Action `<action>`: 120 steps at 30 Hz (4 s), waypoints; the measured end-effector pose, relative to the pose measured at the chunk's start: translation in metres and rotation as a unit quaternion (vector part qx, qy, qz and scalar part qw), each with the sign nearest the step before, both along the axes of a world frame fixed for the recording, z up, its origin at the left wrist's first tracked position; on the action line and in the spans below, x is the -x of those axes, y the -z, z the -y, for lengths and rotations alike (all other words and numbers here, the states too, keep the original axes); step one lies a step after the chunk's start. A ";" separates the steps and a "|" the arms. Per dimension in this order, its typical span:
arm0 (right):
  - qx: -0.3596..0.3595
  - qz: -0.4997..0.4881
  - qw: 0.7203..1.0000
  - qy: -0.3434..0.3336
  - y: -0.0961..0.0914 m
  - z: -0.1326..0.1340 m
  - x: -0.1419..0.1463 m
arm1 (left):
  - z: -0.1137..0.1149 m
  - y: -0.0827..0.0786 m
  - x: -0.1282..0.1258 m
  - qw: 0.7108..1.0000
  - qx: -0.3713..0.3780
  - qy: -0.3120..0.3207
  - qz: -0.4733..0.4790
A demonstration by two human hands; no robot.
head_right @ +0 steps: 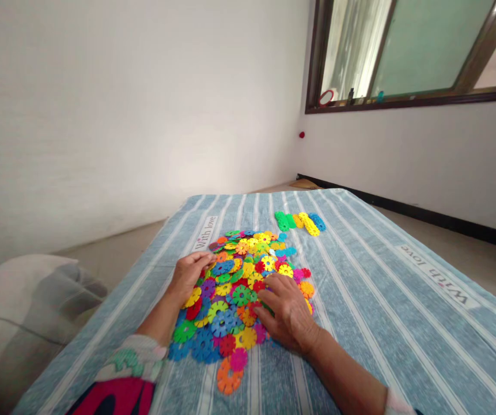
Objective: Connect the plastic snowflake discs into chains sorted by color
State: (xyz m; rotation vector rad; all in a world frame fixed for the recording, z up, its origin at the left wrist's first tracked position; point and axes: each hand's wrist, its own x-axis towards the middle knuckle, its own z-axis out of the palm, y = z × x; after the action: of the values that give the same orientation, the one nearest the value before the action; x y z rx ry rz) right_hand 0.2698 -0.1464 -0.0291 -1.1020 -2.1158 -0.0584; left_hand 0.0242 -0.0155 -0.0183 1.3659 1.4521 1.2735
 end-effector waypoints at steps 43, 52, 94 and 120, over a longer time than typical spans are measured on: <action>0.023 0.050 0.996 -0.066 -0.008 0.003 0.031 | 0.000 0.005 -0.003 0.999 -0.002 0.001 0.037; 0.069 0.072 0.992 -0.074 -0.010 0.007 0.031 | 0.000 0.005 -0.004 0.999 -0.004 0.000 0.034; 0.115 0.077 0.981 -0.138 -0.014 0.015 0.045 | 0.001 0.005 -0.006 1.000 -0.005 0.005 0.024; 0.032 0.223 0.955 -0.194 -0.023 0.013 0.051 | -0.009 0.000 0.003 1.000 0.001 -0.009 0.007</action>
State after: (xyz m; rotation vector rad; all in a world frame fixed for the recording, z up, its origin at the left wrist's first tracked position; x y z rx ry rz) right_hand 0.2189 -0.1593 -0.0057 -0.7345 -2.7245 -0.0551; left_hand 0.0209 -0.0067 -0.0181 1.3429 1.4579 1.2898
